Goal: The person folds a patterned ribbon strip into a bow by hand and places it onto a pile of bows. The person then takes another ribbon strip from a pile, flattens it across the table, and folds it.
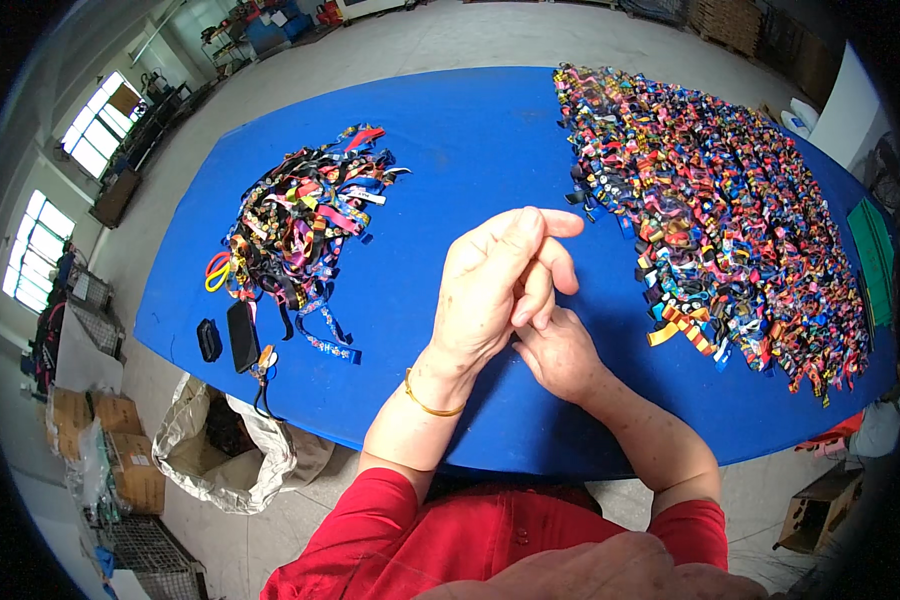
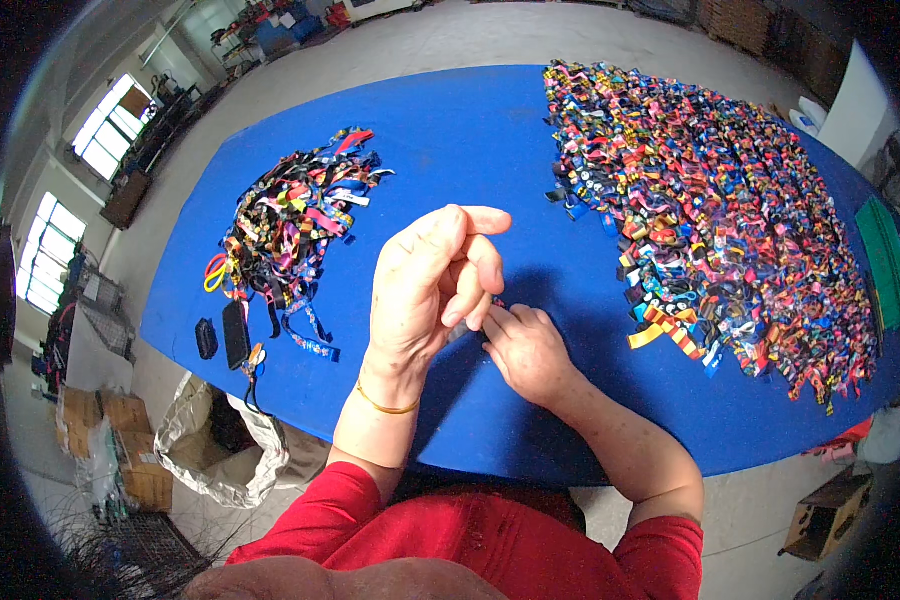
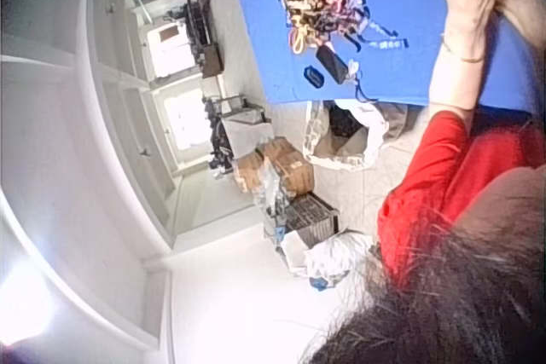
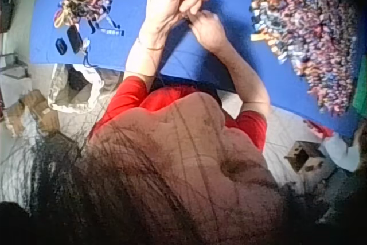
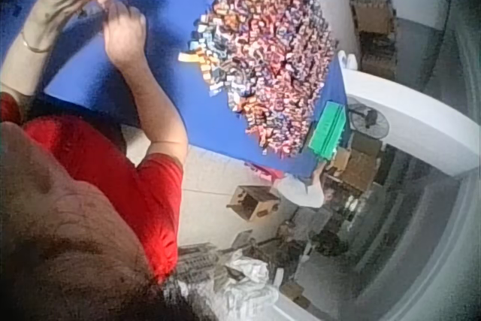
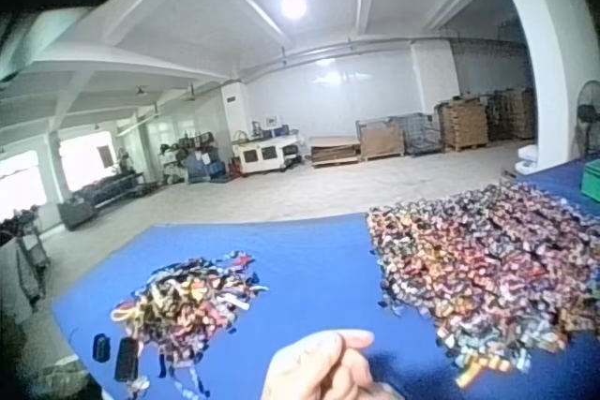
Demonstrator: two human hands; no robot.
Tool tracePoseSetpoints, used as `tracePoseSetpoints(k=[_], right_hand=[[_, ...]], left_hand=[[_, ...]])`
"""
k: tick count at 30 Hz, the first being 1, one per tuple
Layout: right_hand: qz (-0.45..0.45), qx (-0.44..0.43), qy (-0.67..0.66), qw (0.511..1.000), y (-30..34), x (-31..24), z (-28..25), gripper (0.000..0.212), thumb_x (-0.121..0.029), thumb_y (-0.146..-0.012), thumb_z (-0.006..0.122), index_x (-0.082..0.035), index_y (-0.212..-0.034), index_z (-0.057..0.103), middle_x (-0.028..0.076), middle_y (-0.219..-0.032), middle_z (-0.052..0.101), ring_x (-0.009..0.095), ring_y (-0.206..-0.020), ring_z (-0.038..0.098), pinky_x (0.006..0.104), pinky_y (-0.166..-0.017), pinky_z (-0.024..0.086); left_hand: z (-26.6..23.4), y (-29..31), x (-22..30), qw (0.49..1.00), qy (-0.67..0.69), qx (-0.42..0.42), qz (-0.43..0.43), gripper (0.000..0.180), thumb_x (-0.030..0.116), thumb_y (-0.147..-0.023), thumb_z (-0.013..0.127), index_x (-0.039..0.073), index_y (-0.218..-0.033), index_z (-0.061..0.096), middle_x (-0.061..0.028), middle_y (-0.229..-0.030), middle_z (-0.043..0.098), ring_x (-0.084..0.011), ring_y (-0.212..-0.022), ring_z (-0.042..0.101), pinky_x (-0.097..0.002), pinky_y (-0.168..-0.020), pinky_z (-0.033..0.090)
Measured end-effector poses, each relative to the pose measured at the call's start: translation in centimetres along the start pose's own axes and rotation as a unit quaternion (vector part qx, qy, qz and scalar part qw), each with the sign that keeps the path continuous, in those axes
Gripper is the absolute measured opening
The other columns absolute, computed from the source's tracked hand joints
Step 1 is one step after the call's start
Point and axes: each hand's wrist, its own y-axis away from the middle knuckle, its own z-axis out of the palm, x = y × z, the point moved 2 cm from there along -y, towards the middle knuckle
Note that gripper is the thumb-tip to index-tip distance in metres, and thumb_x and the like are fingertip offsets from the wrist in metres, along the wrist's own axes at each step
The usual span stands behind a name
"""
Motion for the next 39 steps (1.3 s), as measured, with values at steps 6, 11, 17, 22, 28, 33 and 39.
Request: tracePoseSetpoints(k=[6,11,17,22,28,33,39], right_hand=[[0.011,-0.010,0.019,1.000,0.5,-0.7,-0.3,0.041,-0.020,-0.087,0.068,-0.004,-0.123,0.059,0.013,-0.119,0.063,0.031,-0.103,0.057,0.0439,-0.090,0.046],[-0.005,0.006,0.029,1.000,0.4,-0.7,-0.8,0.036,-0.020,-0.086,0.068,-0.003,-0.118,0.060,0.012,-0.118,0.061,0.031,-0.101,0.057,0.0432,-0.088,0.046],[-0.001,0.000,0.026,1.000,-0.1,-0.2,-0.5,0.037,-0.019,-0.088,0.067,-0.003,-0.120,0.061,0.011,-0.118,0.062,0.029,-0.104,0.058,0.0426,-0.090,0.047],[0.006,-0.005,0.024,1.000,0.1,-0.3,-0.6,0.037,-0.019,-0.087,0.068,-0.002,-0.120,0.061,0.010,-0.118,0.063,0.029,-0.103,0.058,0.0422,-0.090,0.047],[0.022,-0.036,0.003,0.999,0.3,-0.3,-0.2,0.042,-0.017,-0.089,0.067,-0.001,-0.128,0.060,0.013,-0.127,0.062,0.030,-0.111,0.058,0.0424,-0.095,0.046],[0.007,-0.001,0.020,1.000,0.4,0.0,-0.1,0.041,-0.016,-0.086,0.070,0.000,-0.124,0.063,0.013,-0.123,0.063,0.029,-0.106,0.059,0.0416,-0.092,0.047],[0.008,0.003,0.017,1.000,0.1,-0.3,0.0,0.043,-0.015,-0.085,0.071,0.001,-0.123,0.064,0.012,-0.121,0.064,0.029,-0.105,0.059,0.0428,-0.091,0.048]], left_hand=[[-0.4,0.3,-0.7,0.998,-0.010,0.063,0.027,0.023,-0.003,-0.091,0.067,0.003,-0.111,0.056,-0.0117,-0.098,0.066,-0.0116,-0.058,0.056,-0.0261,-0.053,0.052],[-0.6,0.0,-0.2,0.994,-0.043,0.068,0.076,0.013,0.009,-0.095,0.069,0.004,-0.096,0.058,-0.0088,-0.084,0.063,-0.0166,-0.070,0.062,-0.0313,-0.064,0.055],[-1.3,-0.4,0.7,0.971,-0.149,0.134,0.128,0.017,0.009,-0.099,0.063,-0.004,-0.110,0.062,-0.0128,-0.095,0.069,-0.0166,-0.076,0.065,-0.0318,-0.070,0.056],[-2.9,0.9,0.1,0.936,-0.322,0.100,0.105,0.017,0.005,-0.101,0.057,-0.004,-0.114,0.066,-0.0076,-0.099,0.070,-0.0128,-0.087,0.064,-0.0276,-0.080,0.053],[-6.6,5.1,-5.3,0.720,-0.688,0.001,0.092,0.025,-0.008,-0.085,0.056,-0.001,-0.104,0.069,-0.0199,-0.095,0.068,-0.0377,-0.093,0.067,-0.0422,-0.083,0.055],[-8.1,6.2,-8.2,0.685,-0.726,-0.040,0.052,0.026,-0.003,-0.083,0.058,-0.002,-0.106,0.069,-0.0227,-0.101,0.070,-0.0389,-0.099,0.066,-0.0462,-0.093,0.051],[-9.2,6.6,-8.6,0.651,-0.756,-0.053,0.044,0.029,0.000,-0.081,0.060,-0.003,-0.108,0.070,-0.0215,-0.104,0.071,-0.0372,-0.100,0.066,-0.0454,-0.094,0.051]])
